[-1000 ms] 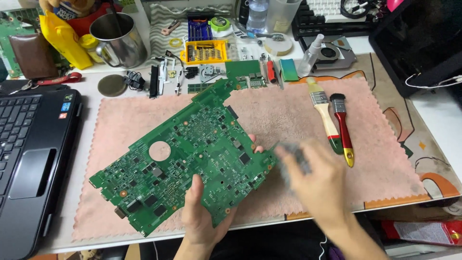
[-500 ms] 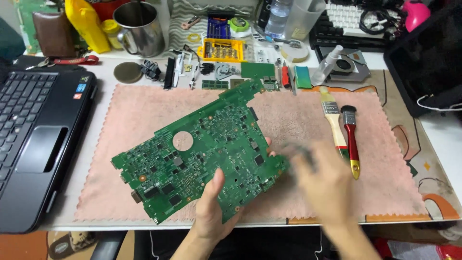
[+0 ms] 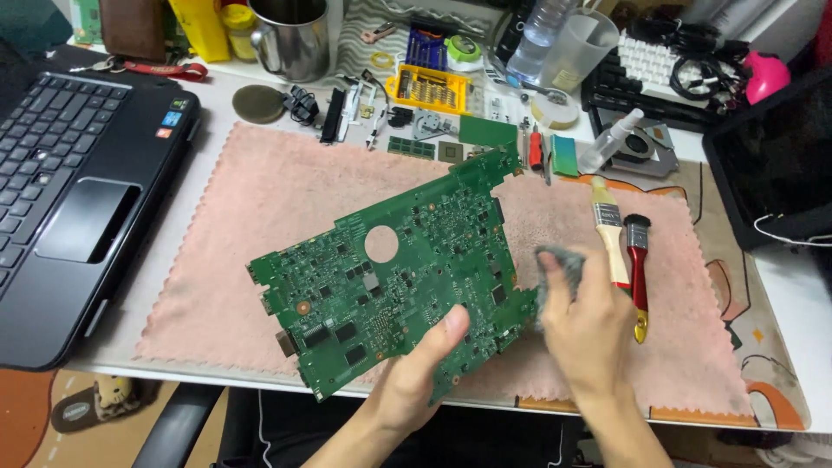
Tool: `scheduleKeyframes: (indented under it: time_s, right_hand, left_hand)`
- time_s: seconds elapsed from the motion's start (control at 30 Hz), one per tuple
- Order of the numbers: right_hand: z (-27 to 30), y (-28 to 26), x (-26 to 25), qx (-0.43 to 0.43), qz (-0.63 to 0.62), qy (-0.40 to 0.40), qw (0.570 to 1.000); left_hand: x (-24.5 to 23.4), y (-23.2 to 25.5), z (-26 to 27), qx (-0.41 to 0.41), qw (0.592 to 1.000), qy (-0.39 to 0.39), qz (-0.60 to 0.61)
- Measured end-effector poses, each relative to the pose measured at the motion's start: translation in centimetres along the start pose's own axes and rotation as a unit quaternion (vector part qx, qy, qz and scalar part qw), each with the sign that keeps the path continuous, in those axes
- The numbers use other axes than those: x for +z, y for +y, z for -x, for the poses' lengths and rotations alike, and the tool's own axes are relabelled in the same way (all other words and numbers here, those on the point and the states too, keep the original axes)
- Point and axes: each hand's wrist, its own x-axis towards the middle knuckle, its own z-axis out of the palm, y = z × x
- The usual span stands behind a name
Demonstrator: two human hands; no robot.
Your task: The person cleans a green circuit board using a grey cloth. They wipe the surface of the board, flip it over to clean the other side, and then hold it up to inspect the cleaned surface.
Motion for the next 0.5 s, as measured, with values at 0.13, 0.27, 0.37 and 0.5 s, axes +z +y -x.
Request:
scheduleKeyframes:
  time_s: [0.13, 0.27, 0.37, 0.5]
  right_hand:
    - [0.1, -2.1, 0.0, 0.033, -0.086, 0.004, 0.996]
    - [-0.5, -0.2, 0.9, 0.108, -0.055, 0.012, 0.993]
    - [0.6, -2.8, -0.1, 0.062, -0.129, -0.041, 0.989]
    - [-0.6, -0.4, -0.1, 0.119, -0.069, -0.021, 0.99]
  left_hand:
    - [0.8, 0.8, 0.2, 0.03, 0.992, 0.044, -0.111]
    - [0.4, 1.3, 0.4, -0.195, 0.96, 0.095, -0.175]
    - [-0.3, -0.1, -0.2, -0.103, 0.985, 0.057, -0.128]
    - [-1.9, -1.0, -0.4, -0.112, 0.983, 0.033, -0.139]
